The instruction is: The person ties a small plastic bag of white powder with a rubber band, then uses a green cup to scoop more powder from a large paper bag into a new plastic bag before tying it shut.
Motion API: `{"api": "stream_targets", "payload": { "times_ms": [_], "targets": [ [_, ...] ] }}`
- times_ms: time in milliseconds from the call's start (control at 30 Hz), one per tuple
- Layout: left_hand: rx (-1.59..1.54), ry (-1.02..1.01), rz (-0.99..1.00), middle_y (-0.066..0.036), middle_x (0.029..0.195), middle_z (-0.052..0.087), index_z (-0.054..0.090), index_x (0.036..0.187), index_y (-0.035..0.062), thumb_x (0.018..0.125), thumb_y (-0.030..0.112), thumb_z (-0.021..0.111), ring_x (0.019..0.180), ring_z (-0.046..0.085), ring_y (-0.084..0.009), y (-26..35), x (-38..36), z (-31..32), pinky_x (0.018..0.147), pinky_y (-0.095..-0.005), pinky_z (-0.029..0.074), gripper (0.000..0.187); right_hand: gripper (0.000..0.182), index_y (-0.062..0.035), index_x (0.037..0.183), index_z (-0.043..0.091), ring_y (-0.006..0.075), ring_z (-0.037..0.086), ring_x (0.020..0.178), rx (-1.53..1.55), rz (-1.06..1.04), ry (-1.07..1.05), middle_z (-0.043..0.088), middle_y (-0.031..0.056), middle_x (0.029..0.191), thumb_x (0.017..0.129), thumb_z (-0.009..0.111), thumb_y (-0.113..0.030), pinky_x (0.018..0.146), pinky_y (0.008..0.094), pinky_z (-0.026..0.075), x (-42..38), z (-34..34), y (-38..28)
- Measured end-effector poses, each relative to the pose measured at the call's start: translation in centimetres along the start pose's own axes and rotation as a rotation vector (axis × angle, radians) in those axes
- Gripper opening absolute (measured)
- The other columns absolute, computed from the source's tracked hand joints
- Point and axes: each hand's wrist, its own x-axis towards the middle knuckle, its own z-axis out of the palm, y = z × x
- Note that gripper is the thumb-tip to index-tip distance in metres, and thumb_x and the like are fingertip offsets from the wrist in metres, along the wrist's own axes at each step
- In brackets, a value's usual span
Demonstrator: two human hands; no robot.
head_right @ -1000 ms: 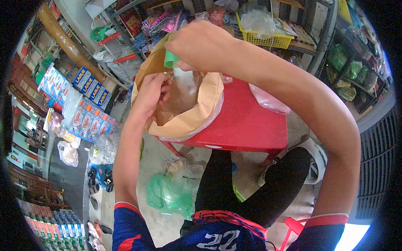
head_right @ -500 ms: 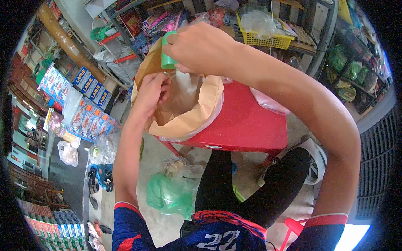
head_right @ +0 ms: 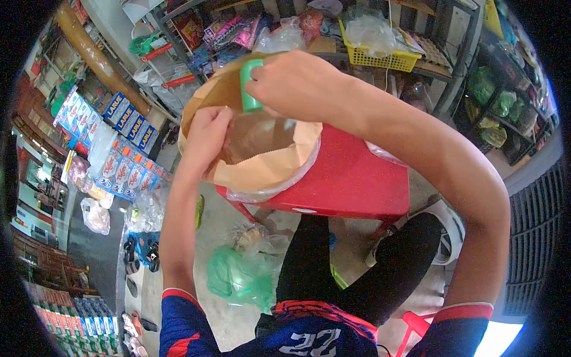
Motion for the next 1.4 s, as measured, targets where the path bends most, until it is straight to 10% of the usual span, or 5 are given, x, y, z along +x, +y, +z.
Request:
{"api": "stream_targets", "payload": {
  "times_ms": [100, 333, 467, 567, 1400],
  "targets": [
    [0.268, -0.033, 0.187, -0.015, 0.063, 0.058, 0.062, 0.076, -0.002, 0.096, 0.022, 0.056, 0.052, 0.057, -0.0227, 0.4, -2.2, -0.1, 0.052, -0.0393, 0.044, 0.032, 0.026, -0.0027, 0.093, 0.071, 0.033, 0.072, 0.086, 0.15, 0.105, -0.378, 0.072, 0.0134, 0.088, 0.077, 0.081, -0.021, 0.078, 0.0423, 0.059, 0.1, -0.2, -0.6],
    [0.435, -0.255, 0.207, -0.03, 0.078, 0.064, 0.066, 0.082, -0.0052, 0.091, 0.015, 0.06, 0.075, 0.065, -0.048, 1.2, -7.9, 1.1, 0.07, -0.0521, 0.052, 0.023, 0.015, -0.0037, 0.076, 0.073, 0.0353, 0.074, 0.078, 0.197, 0.071, -0.364, 0.074, 0.0156, 0.081, 0.077, 0.077, -0.018, 0.069, 0.0421, 0.06, 2.6, 6.0, -2.4],
    [0.438, -0.303, 0.194, -0.029, 0.075, 0.065, 0.066, 0.079, -0.0047, 0.091, 0.015, 0.062, 0.075, 0.067, -0.0469, 0.9, -9.1, 1.7, 0.072, -0.0542, 0.052, 0.023, 0.018, -0.0115, 0.101, 0.077, 0.0303, 0.073, 0.104, 0.048, -0.07, -0.465, 0.077, 0.0083, 0.106, 0.086, 0.067, -0.015, 0.087, 0.0423, 0.059, 4.2, 11.3, -4.1],
    [0.428, -0.323, 0.222, -0.027, 0.073, 0.065, 0.065, 0.078, -0.0034, 0.091, 0.015, 0.062, 0.073, 0.066, -0.0464, 0.6, -9.1, 1.9, 0.07, -0.0538, 0.052, 0.023, 0.023, -0.0128, 0.108, 0.076, 0.0323, 0.07, 0.112, 0.094, -0.035, -0.053, 0.076, 0.0101, 0.113, 0.088, 0.066, -0.017, 0.096, 0.0447, 0.055, 4.0, 22.3, -5.2],
    [0.422, -0.311, 0.173, -0.028, 0.077, 0.066, 0.066, 0.08, -0.0032, 0.093, 0.018, 0.059, 0.077, 0.065, -0.0484, 1.1, -8.5, 3.3, 0.073, -0.0564, 0.05, 0.026, 0.043, -0.0069, 0.108, 0.076, 0.0374, 0.071, 0.102, 0.643, 0.339, -0.493, 0.075, 0.0192, 0.108, 0.078, 0.077, -0.037, 0.092, 0.047, 0.055, 4.2, 20.0, -4.1]
  ]
}}
